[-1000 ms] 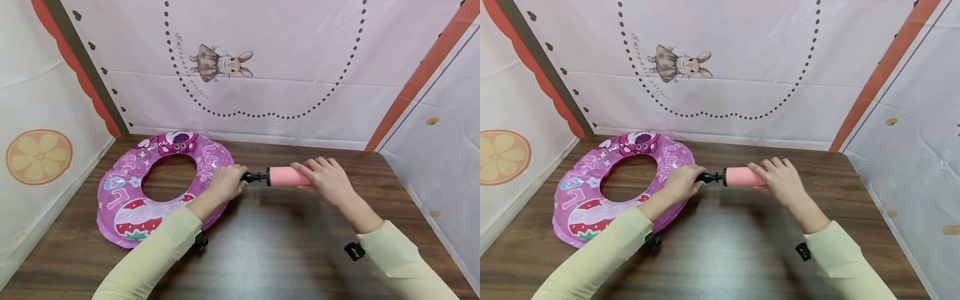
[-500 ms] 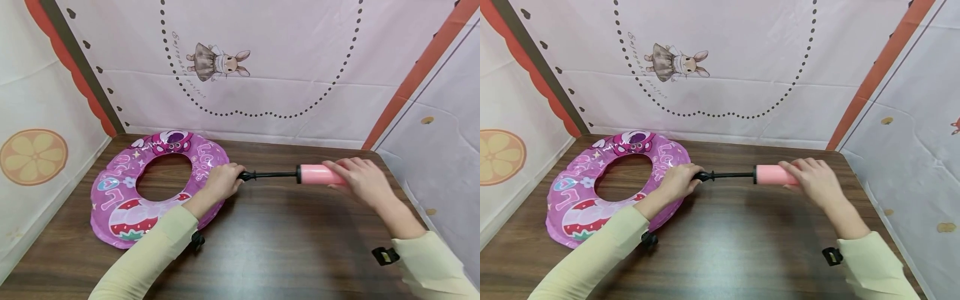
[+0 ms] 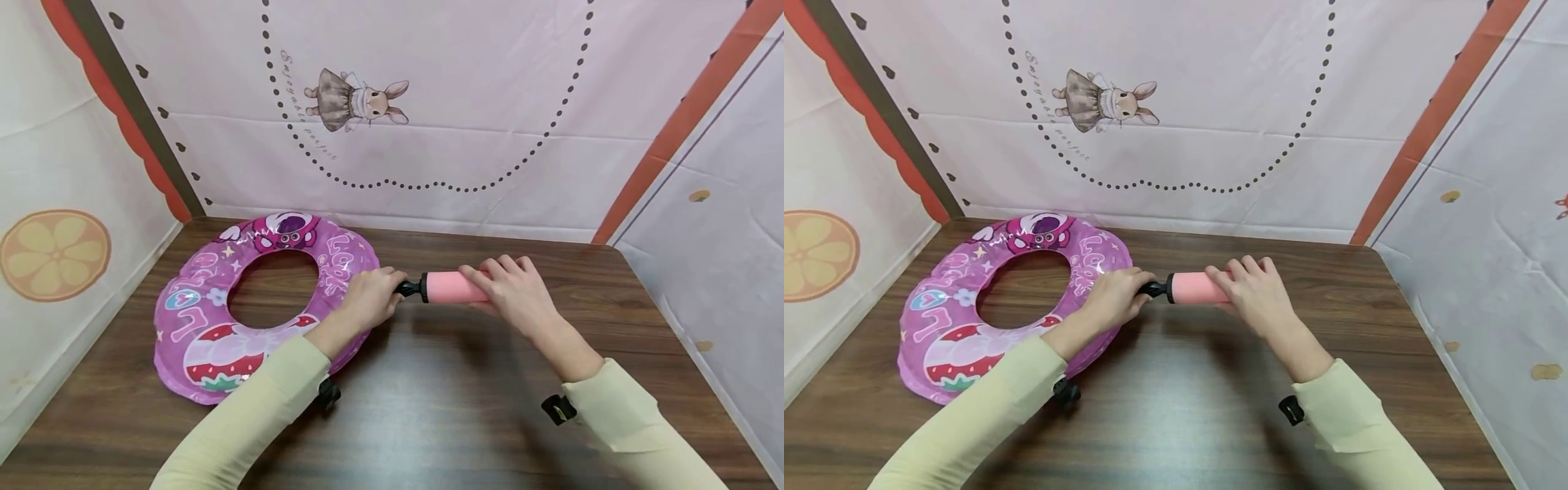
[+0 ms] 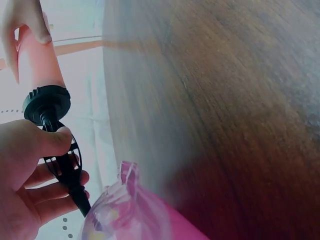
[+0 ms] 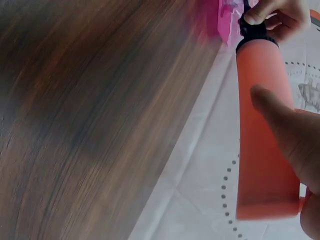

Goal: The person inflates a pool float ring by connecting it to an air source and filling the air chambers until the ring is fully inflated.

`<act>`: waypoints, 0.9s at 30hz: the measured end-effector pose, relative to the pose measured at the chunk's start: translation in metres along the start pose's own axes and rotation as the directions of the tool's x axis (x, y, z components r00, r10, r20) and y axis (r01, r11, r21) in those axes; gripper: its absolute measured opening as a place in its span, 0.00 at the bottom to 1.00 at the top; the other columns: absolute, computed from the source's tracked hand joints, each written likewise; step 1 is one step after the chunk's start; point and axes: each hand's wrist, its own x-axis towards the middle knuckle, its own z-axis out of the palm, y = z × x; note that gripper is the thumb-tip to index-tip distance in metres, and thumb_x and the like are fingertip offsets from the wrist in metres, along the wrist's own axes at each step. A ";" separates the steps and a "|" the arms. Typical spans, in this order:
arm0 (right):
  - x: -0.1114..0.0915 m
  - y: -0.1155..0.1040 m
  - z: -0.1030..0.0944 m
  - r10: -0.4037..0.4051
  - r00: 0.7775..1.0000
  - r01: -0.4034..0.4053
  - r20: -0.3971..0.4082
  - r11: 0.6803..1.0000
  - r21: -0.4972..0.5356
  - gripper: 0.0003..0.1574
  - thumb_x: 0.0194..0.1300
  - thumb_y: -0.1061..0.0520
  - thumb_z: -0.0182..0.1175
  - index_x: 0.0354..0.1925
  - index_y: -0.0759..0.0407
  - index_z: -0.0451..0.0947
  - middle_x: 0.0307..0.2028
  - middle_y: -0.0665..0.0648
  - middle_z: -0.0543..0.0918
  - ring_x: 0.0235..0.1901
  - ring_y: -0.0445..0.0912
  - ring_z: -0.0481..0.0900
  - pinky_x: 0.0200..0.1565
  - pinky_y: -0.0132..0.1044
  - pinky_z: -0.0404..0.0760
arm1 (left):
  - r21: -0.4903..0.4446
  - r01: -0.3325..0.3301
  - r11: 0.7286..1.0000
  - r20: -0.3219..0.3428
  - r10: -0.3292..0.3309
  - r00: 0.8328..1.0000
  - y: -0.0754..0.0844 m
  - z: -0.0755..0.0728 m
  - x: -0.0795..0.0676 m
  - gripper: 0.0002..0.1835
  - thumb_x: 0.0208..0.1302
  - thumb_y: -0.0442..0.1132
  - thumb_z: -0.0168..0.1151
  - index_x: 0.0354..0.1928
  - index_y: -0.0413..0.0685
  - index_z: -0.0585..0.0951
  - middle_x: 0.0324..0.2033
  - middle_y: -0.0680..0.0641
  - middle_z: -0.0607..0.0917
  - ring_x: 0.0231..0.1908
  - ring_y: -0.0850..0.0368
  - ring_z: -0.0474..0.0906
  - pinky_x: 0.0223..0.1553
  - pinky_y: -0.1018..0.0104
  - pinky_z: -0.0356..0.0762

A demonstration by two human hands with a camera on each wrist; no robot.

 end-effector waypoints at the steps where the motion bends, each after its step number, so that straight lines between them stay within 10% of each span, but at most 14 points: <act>1: -0.001 0.001 0.000 0.003 1.000 -0.003 0.006 1.000 0.009 0.38 0.42 0.40 0.72 0.52 0.48 0.74 0.35 0.56 0.79 0.37 0.54 0.75 0.33 0.48 0.71 | -0.004 0.004 1.000 0.006 -0.004 1.000 0.000 0.000 0.001 0.14 0.51 0.41 0.68 0.42 0.48 0.81 0.32 0.49 0.83 0.28 0.53 0.80 0.27 0.60 0.78; 11: -0.044 0.040 -0.010 0.074 0.996 -0.079 0.052 0.992 0.097 0.38 0.46 0.40 0.68 0.55 0.48 0.73 0.36 0.58 0.81 0.37 0.56 0.76 0.34 0.50 0.72 | 0.010 0.036 0.999 0.076 -0.037 0.996 -0.003 -0.002 0.000 0.15 0.53 0.44 0.67 0.44 0.50 0.81 0.35 0.50 0.84 0.31 0.52 0.81 0.29 0.60 0.79; 19: -0.074 0.069 -0.026 0.131 0.990 -0.135 0.053 0.988 0.080 0.48 0.58 0.23 0.24 0.54 0.49 0.73 0.35 0.60 0.80 0.37 0.58 0.75 0.34 0.52 0.71 | 0.040 0.036 0.999 0.060 -0.038 0.997 -0.005 0.001 -0.001 0.15 0.53 0.42 0.67 0.43 0.49 0.81 0.33 0.49 0.83 0.30 0.52 0.81 0.28 0.61 0.79; 27: -0.030 0.027 -0.003 0.026 1.000 -0.027 0.006 0.999 0.043 0.37 0.44 0.41 0.69 0.53 0.50 0.74 0.34 0.59 0.80 0.36 0.56 0.76 0.31 0.49 0.71 | 0.046 -0.012 0.999 0.027 0.011 1.000 -0.003 0.004 0.001 0.15 0.52 0.40 0.67 0.43 0.47 0.80 0.33 0.48 0.83 0.28 0.51 0.81 0.28 0.60 0.79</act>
